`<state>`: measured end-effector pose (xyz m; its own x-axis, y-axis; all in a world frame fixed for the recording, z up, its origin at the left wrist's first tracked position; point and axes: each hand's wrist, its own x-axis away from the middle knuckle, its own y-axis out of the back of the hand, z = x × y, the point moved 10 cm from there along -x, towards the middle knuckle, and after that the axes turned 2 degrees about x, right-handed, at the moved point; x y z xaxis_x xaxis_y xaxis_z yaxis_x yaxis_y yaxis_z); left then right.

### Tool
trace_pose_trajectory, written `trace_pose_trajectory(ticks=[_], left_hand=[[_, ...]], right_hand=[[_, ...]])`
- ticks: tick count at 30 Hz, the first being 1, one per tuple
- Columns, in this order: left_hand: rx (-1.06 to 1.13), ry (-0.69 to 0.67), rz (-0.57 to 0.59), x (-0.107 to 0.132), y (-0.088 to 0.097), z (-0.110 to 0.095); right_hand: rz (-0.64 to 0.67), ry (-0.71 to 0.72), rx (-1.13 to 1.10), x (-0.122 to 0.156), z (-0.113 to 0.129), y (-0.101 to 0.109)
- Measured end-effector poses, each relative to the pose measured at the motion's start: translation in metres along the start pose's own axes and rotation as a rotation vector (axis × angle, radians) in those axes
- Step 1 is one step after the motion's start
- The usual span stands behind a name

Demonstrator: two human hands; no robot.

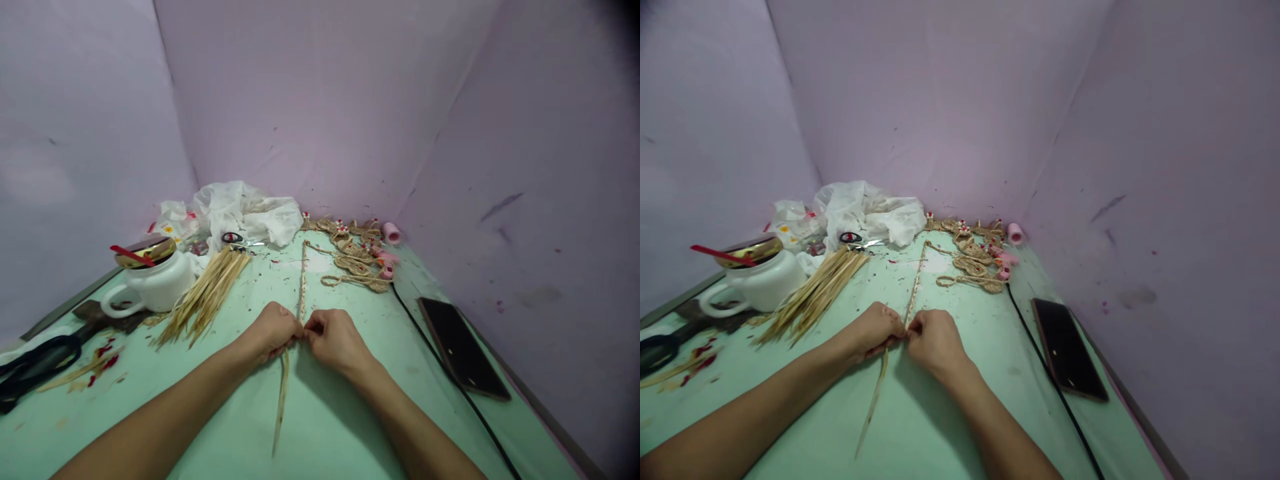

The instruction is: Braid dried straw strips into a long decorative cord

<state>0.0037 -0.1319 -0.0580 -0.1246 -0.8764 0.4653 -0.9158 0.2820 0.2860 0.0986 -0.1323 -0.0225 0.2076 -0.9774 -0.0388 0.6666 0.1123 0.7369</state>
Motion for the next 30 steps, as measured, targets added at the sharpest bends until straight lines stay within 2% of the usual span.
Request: trace_pose_trajectory(ticks=[3,6,11,14,16,19,21,23,25,28,30], left_hand=[[-0.002,0.009,-0.027,0.000,0.000,0.002],[0.010,0.041,-0.028,0.001,0.000,0.004],[0.057,-0.009,0.052,0.005,-0.002,-0.003],[0.058,-0.076,0.080,0.006,0.001,-0.011],[0.073,-0.079,0.090,0.007,0.006,-0.013],[0.117,-0.063,0.143,0.006,0.007,-0.012],[0.117,-0.066,0.185,0.004,0.005,-0.010],[0.104,-0.075,0.207,0.003,0.003,-0.009],[0.093,-0.083,0.205,0.001,0.001,-0.007],[0.042,-0.095,0.181,0.001,0.000,-0.007],[-0.043,-0.141,0.168,0.003,0.002,-0.013]], right_hand=[[-0.042,-0.033,0.185,0.009,0.007,0.008],[-0.001,-0.032,0.228,0.016,0.015,0.006],[0.079,0.111,0.185,0.024,0.034,-0.005],[0.129,0.141,0.073,0.022,0.033,-0.006],[0.118,0.068,-0.075,0.014,0.021,0.002],[-0.008,-0.151,-0.408,0.003,-0.007,0.018],[0.054,-0.282,-0.652,0.002,-0.015,0.005],[0.213,-0.359,-0.821,0.005,-0.011,-0.018],[0.255,-0.363,-0.829,0.007,-0.009,-0.030],[0.177,-0.320,-0.662,0.004,-0.016,-0.029],[0.179,-0.299,-0.600,0.001,-0.020,-0.031]])
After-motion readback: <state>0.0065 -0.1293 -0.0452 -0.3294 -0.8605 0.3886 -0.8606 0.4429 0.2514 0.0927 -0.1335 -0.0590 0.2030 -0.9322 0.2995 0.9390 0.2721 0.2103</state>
